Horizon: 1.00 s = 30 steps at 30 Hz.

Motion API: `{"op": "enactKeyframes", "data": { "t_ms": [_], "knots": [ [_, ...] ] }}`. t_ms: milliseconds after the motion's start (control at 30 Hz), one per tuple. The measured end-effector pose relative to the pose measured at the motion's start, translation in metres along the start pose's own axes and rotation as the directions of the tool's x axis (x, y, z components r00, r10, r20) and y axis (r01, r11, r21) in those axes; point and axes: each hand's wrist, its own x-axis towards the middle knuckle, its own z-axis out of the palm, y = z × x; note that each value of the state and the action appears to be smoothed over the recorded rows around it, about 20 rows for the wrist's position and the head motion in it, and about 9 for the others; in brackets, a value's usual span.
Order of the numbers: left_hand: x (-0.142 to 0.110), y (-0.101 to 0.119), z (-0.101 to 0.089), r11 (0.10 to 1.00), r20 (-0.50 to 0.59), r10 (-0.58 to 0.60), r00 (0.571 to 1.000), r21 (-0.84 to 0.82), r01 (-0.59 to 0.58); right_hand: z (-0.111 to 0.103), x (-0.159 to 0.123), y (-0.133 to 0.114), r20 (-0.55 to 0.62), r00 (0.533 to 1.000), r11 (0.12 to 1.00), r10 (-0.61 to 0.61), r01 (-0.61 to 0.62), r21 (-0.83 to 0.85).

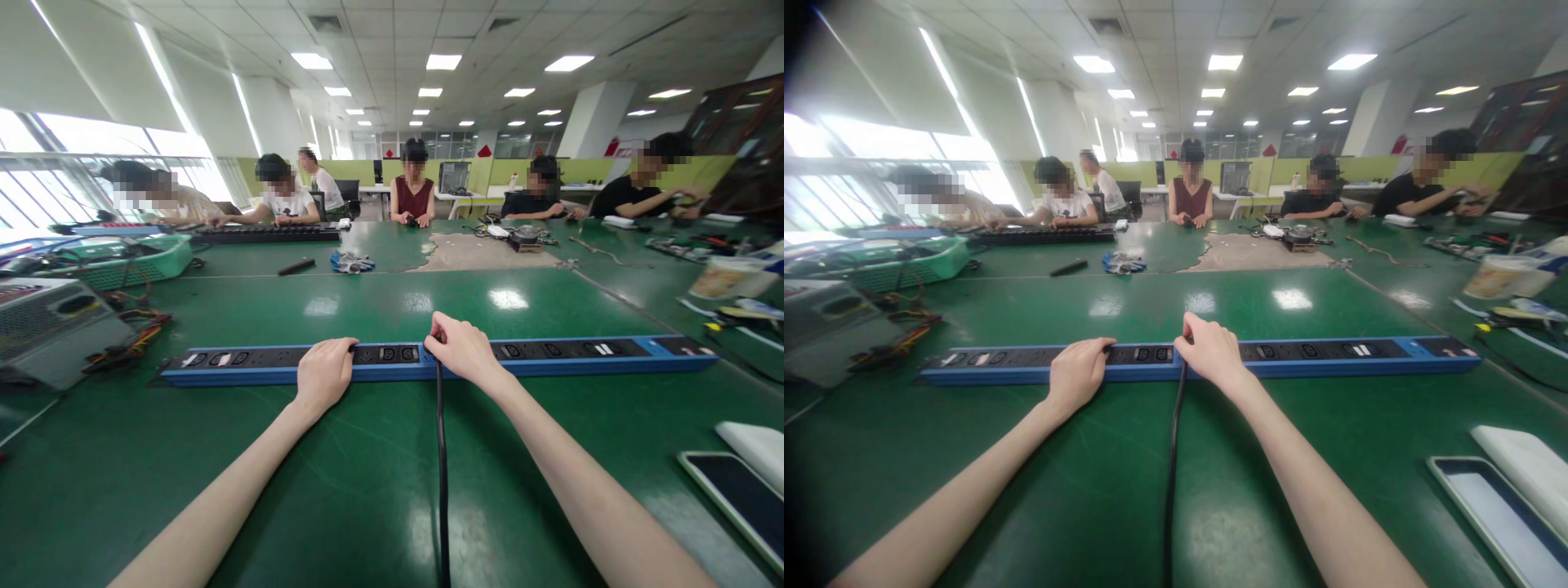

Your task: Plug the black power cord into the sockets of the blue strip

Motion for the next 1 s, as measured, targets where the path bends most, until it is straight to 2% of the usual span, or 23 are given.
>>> {"op": "enactKeyframes", "data": {
  "t_ms": [300, 733, 1000],
  "knots": [
    [0.0004, 0.0011, 0.0001, 1.0, -0.008, 0.001, 1.0, 0.014, -0.001, -0.0018, -0.0031, -0.0052, -0.011, 1.0, 0.995, -0.018, 0.017, -0.1],
    [0.0002, 0.0012, 0.0001, 1.0, 0.003, 0.002, 1.0, 0.025, -0.002, -0.0044, -0.0028, -0.0043, 0.057, 0.997, 0.997, -0.054, 0.057, -0.057],
    [-0.0001, 0.003, -0.0021, 1.0, 0.018, -0.001, 1.0, 0.026, 0.0, -0.0048, -0.0077, -0.0093, 0.057, 0.997, 0.986, -0.043, 0.052, -0.161]
  ]
}}
